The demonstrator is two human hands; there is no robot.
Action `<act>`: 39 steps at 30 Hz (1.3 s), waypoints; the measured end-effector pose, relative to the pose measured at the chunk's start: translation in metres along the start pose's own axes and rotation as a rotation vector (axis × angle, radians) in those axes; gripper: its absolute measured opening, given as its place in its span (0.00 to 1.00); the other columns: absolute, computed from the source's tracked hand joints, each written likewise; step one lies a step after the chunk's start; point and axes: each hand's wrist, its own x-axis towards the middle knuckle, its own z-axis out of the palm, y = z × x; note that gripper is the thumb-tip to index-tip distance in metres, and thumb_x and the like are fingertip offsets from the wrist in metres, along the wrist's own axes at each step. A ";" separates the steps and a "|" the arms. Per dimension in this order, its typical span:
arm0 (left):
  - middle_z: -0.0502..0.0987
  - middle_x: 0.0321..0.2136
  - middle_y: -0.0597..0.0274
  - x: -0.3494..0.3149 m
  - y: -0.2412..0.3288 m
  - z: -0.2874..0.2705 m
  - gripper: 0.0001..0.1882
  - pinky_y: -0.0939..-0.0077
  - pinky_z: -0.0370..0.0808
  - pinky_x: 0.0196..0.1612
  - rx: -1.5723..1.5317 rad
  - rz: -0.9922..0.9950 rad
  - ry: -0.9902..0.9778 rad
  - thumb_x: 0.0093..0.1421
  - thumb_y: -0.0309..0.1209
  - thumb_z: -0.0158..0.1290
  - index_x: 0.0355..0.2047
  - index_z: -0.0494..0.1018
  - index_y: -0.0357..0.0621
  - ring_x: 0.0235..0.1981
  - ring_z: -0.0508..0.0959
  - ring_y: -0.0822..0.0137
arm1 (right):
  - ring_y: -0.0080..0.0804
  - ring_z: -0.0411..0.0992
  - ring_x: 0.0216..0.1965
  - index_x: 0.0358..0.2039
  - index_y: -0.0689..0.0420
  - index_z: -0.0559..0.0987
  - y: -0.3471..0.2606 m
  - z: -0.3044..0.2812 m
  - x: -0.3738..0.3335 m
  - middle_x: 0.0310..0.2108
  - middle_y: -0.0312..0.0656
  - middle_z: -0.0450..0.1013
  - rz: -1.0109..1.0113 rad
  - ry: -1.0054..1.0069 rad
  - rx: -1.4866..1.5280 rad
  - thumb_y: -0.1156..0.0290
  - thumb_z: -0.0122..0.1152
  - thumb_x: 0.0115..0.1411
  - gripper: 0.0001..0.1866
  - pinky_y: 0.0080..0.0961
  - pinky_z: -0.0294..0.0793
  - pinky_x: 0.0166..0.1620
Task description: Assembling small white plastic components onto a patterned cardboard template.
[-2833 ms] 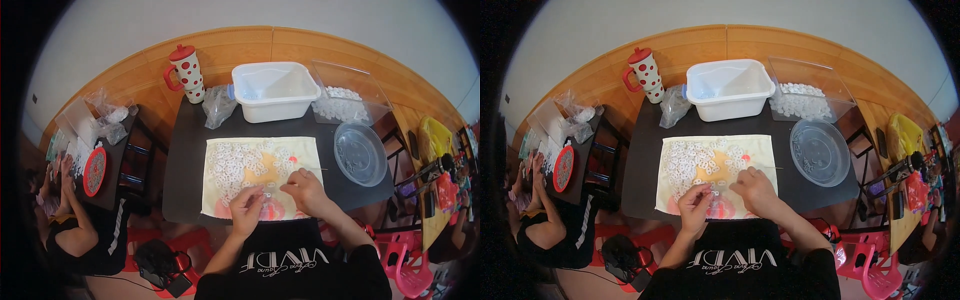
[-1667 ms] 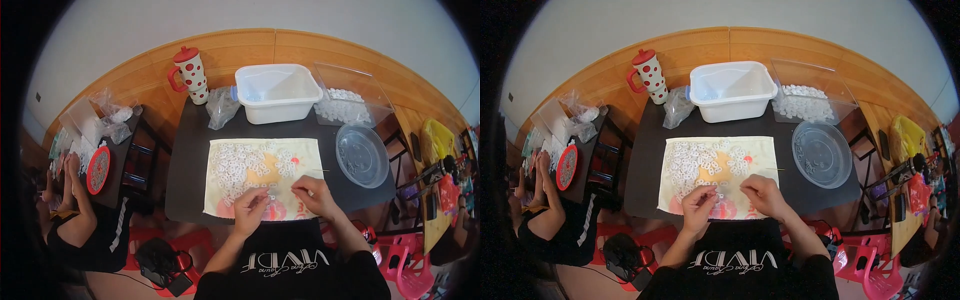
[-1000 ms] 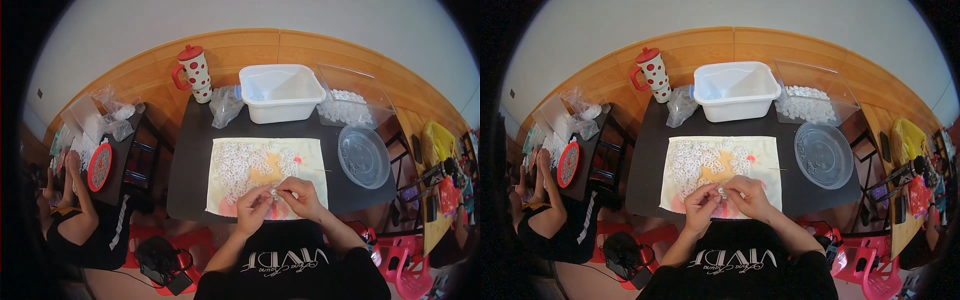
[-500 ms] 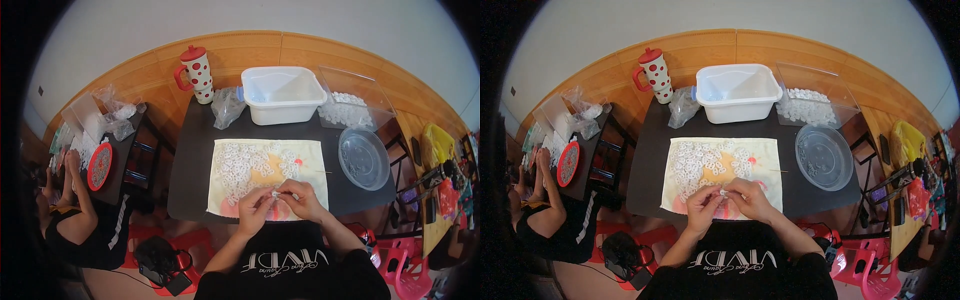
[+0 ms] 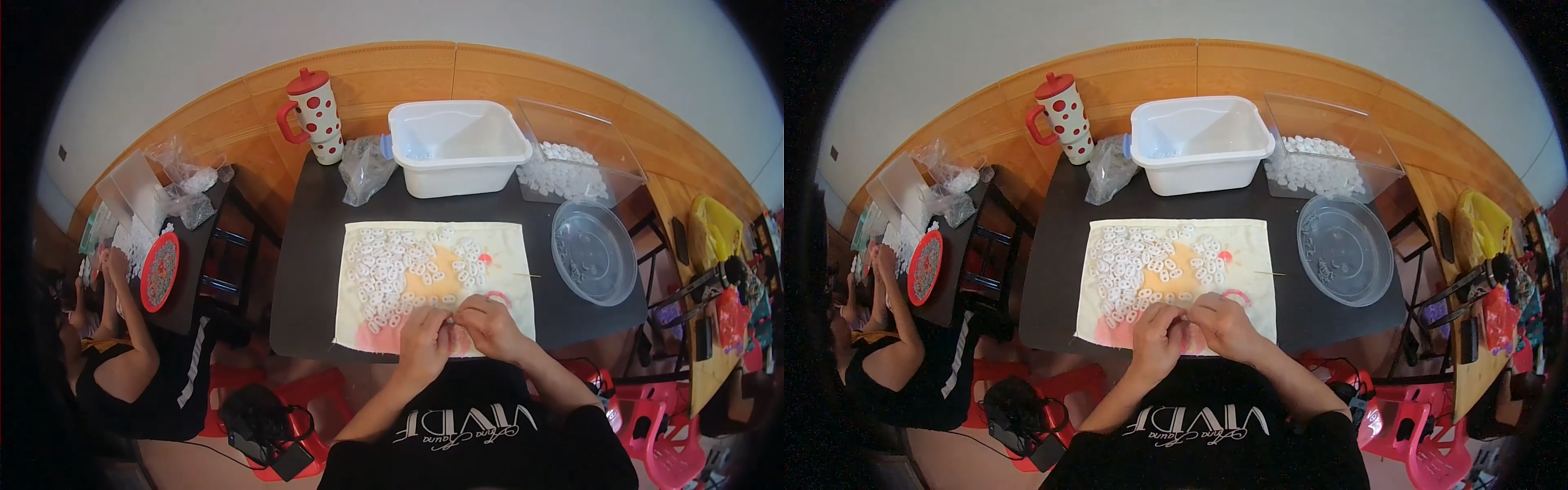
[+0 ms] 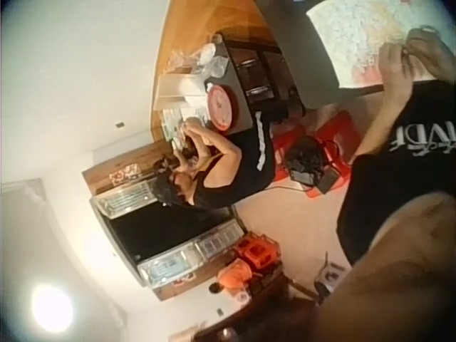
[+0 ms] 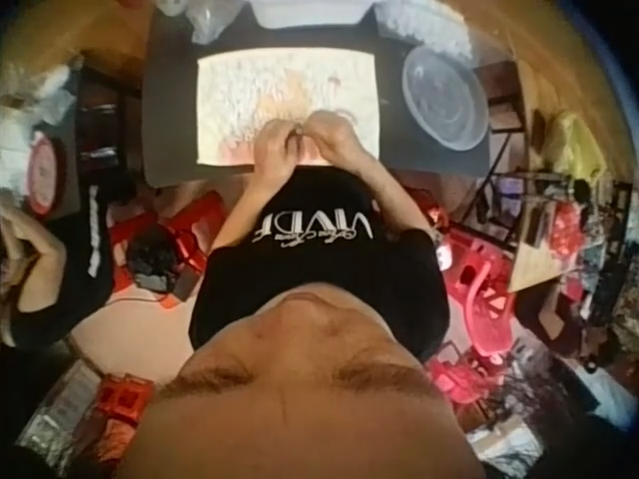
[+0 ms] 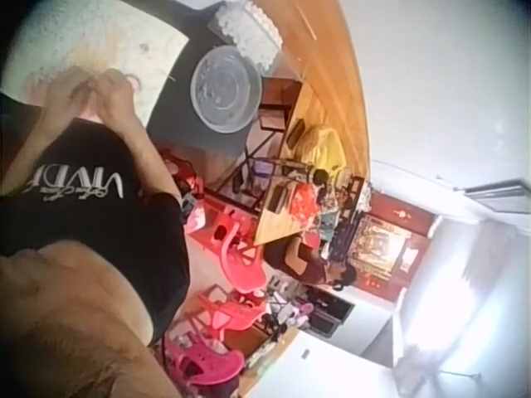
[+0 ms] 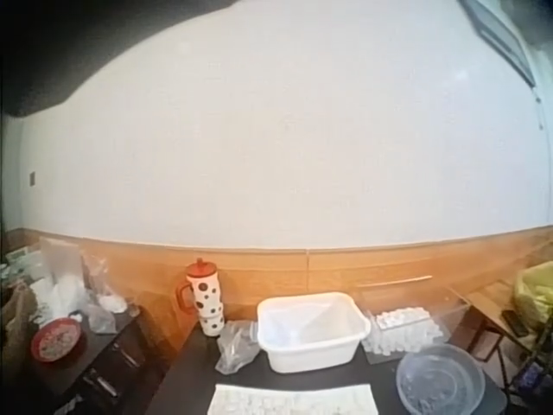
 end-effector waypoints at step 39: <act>0.76 0.31 0.54 -0.005 -0.015 -0.006 0.17 0.74 0.74 0.28 -0.203 -0.108 -0.154 0.53 0.12 0.57 0.44 0.76 0.32 0.25 0.78 0.65 | 0.35 0.73 0.35 0.34 0.61 0.77 0.005 0.002 -0.004 0.32 0.41 0.71 0.204 0.039 0.474 0.84 0.59 0.56 0.06 0.29 0.73 0.36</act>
